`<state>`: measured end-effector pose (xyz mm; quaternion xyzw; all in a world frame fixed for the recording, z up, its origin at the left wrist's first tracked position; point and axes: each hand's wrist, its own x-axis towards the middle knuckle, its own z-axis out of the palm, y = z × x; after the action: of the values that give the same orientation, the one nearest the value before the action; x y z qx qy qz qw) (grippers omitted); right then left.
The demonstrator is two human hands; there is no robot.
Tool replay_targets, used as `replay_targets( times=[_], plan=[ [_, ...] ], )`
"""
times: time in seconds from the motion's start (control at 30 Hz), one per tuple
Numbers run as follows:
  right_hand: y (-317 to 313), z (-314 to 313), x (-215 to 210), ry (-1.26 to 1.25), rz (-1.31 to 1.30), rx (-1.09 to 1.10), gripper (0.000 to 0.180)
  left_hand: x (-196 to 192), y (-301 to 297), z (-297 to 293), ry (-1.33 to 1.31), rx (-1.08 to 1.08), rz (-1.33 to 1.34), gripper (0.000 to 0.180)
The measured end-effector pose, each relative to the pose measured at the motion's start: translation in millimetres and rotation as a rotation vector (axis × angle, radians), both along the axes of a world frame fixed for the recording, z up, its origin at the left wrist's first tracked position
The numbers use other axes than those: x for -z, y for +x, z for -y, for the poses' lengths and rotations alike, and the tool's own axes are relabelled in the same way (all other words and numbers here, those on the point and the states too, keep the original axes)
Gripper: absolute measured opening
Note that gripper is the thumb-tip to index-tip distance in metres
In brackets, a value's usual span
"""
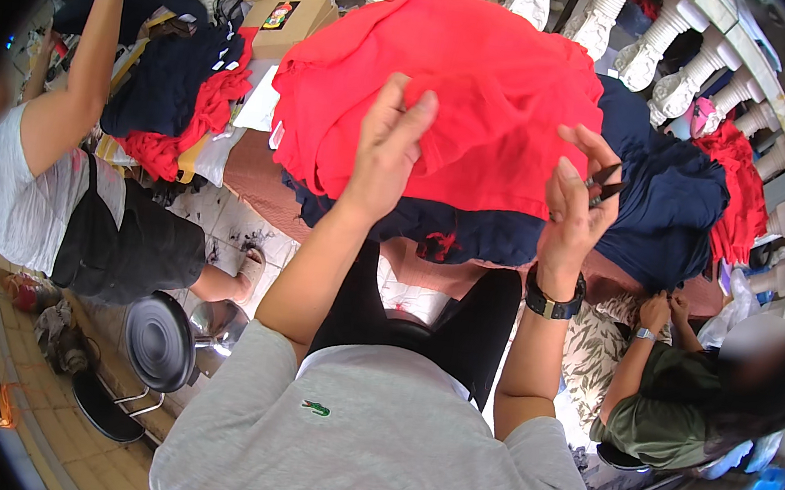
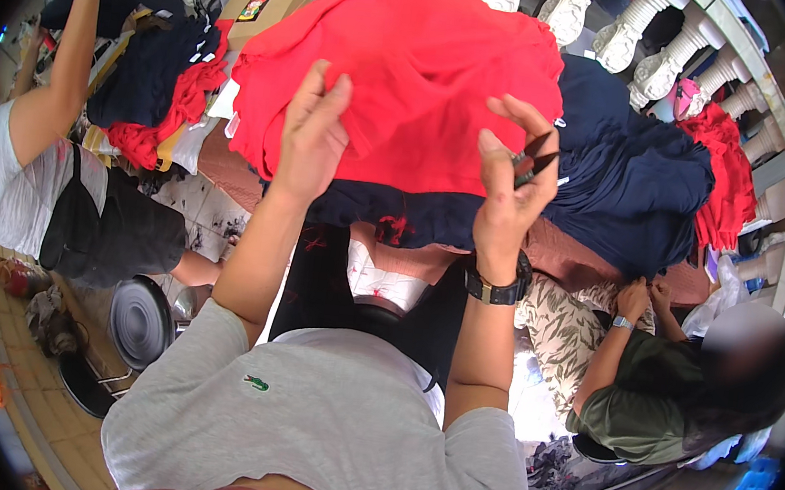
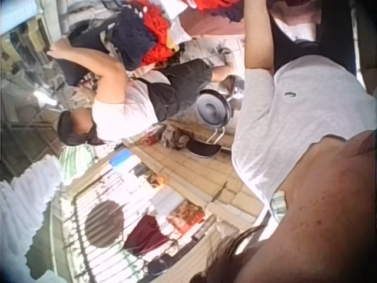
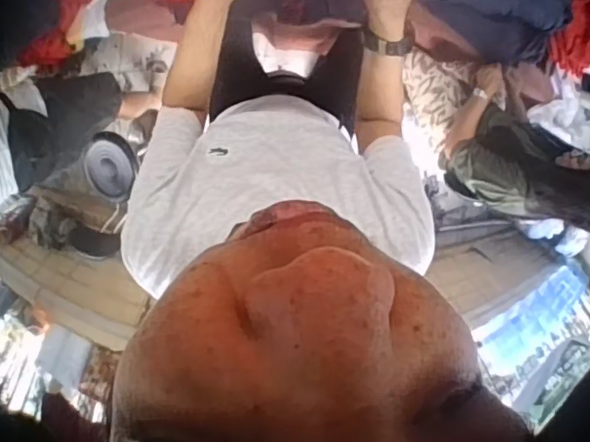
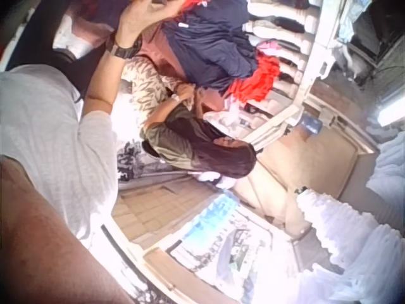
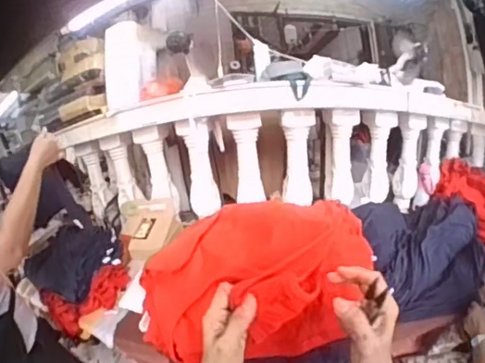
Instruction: The person uses small scissors to trim loose threads and tags from a red garment. They repeatedly lift and turn the garment to access different areas while seated.
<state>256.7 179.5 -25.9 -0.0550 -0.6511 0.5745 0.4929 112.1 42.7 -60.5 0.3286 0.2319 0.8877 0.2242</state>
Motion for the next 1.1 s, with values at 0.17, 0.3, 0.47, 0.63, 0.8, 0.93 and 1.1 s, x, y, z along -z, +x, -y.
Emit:
replay_targets(
  times=[0.17, 0.3, 0.47, 0.63, 0.8, 0.93, 1.1],
  plan=[
    [-5, 8, 5, 0.194, 0.067, 0.057, 0.030, -3, -3, 4, 0.005, 0.056, -0.051, 0.035],
    [-19, 23, 2, 0.202, 0.061, 0.063, 0.037, -8, 8, 11, 0.007, 0.128, -0.017, 0.039],
    [-27, 26, 2, 0.167, 0.126, 0.088, 0.033, -5, 12, 15, -0.056, 0.153, -0.016, 0.040],
    [-8, -20, -14, -0.064, -0.119, 0.178, 0.011, 35, 8, 22, -0.588, -1.125, -0.740, 0.034],
    [-3, -84, 17, 0.167, 0.053, 0.477, 0.016, 107, -26, 72, -0.756, -1.094, -0.260, 0.034],
    [-14, -24, 20, 0.270, -0.163, 0.671, 0.018, 127, -24, 86, -0.745, -0.686, -0.146, 0.022],
    [-31, 52, 33, 0.603, 0.244, 0.025, 0.030, 85, -26, 102, -0.504, -0.911, -0.353, 0.017]
  ],
)
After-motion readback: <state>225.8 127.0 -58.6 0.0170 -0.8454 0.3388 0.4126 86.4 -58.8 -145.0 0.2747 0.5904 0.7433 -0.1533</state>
